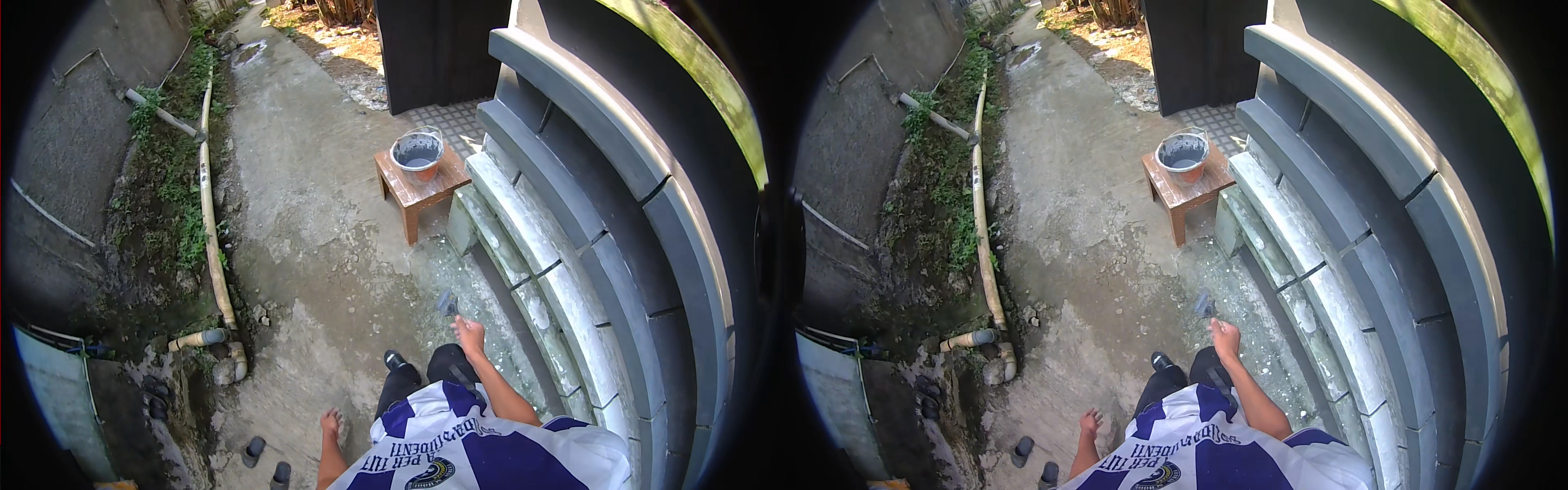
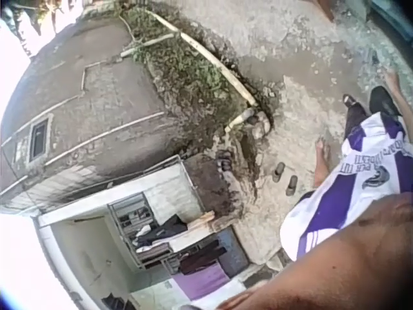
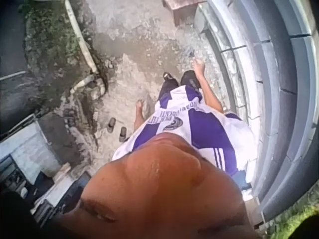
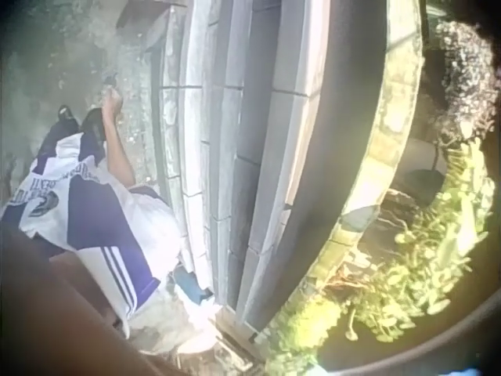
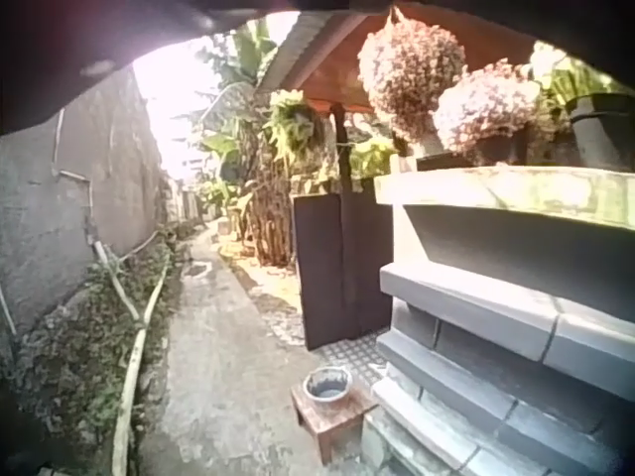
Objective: Apply plaster or compound to a concrete wall structure using a putty knife.
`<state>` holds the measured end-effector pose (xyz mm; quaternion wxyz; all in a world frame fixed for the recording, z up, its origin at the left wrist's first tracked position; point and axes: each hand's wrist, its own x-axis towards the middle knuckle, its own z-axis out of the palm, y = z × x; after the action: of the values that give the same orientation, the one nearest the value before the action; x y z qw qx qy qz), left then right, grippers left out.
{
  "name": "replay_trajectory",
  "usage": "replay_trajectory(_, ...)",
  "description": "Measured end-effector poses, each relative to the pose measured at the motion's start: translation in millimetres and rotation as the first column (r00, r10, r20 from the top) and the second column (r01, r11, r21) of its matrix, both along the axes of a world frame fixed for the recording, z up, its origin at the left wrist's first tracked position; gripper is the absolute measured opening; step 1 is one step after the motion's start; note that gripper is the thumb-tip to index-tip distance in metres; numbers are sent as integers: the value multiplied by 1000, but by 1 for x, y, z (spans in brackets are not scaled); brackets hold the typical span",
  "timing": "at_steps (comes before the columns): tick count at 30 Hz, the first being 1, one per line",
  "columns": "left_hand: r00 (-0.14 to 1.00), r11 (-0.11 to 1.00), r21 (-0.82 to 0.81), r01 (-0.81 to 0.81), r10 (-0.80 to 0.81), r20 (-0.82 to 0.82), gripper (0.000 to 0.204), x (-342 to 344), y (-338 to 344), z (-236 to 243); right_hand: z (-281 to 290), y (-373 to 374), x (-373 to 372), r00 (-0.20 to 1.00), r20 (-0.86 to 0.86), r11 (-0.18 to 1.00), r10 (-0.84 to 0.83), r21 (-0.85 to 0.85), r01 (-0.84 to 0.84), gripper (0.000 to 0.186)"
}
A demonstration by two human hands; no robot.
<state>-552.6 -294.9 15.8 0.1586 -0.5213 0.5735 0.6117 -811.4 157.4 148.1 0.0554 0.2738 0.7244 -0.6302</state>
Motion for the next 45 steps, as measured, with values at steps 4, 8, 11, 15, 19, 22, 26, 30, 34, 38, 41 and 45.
replay_trajectory(4, 994, 997, -74, 1, -9, -104, 48, -169, -56, 37, -1, -22, -66, 978, -83, 980, -191, 44, 195, 29)
replay_trajectory(8, 974, 988, -99, 116, -132, -184, 47, -303, -64, 54, 2, -27, -148, 943, -161, 935, -292, 157, 317, 30)
replay_trajectory(11, 957, 990, -113, 87, -115, -265, 48, -379, -43, 46, -8, -32, -234, 917, -248, 924, -313, 144, 355, 30)
replay_trajectory(15, 989, 993, 75, -96, 104, -105, 52, -417, -3, 24, -27, -27, -345, 904, -216, 924, -369, 22, 382, 26)
replay_trajectory(19, 976, 977, -90, 194, -202, -85, 54, -475, -24, -9, 1, -31, -462, 884, -259, 921, -389, -101, 375, 23)
replay_trajectory(22, 984, 990, 45, 132, -126, -123, 50, -552, -16, 22, -3, -21, -530, 892, -258, 925, -371, -20, 379, 24)
replay_trajectory(26, 919, 957, -88, 277, -291, -265, 38, -704, -28, 58, -23, -16, -612, 882, -250, 910, -400, 7, 414, 24)
replay_trajectory(30, 820, 875, -67, 480, -475, -320, 37, -869, -20, 56, -49, -19, -667, 899, -221, 898, -379, 147, 415, 23)
replay_trajectory(34, 758, 764, 110, 636, -591, -276, 38, -998, -4, 13, -65, -44, -720, 948, -217, 833, -232, 459, 309, 20)
replay_trajectory(38, 620, 564, 271, 780, -755, -215, 40, -1099, 70, -8, -115, -48, -762, 967, -158, 792, -201, 554, 255, 19)
replay_trajectory(41, 607, 534, 310, 787, -760, -232, 42, -1130, 104, -38, -147, -60, -795, 978, 24, 793, -206, 589, 152, 22)
replay_trajectory(45, 686, 606, 335, 722, -693, -223, 44, -1139, 154, -70, -195, -57, -814, 941, 239, 845, -238, 530, 79, 22)
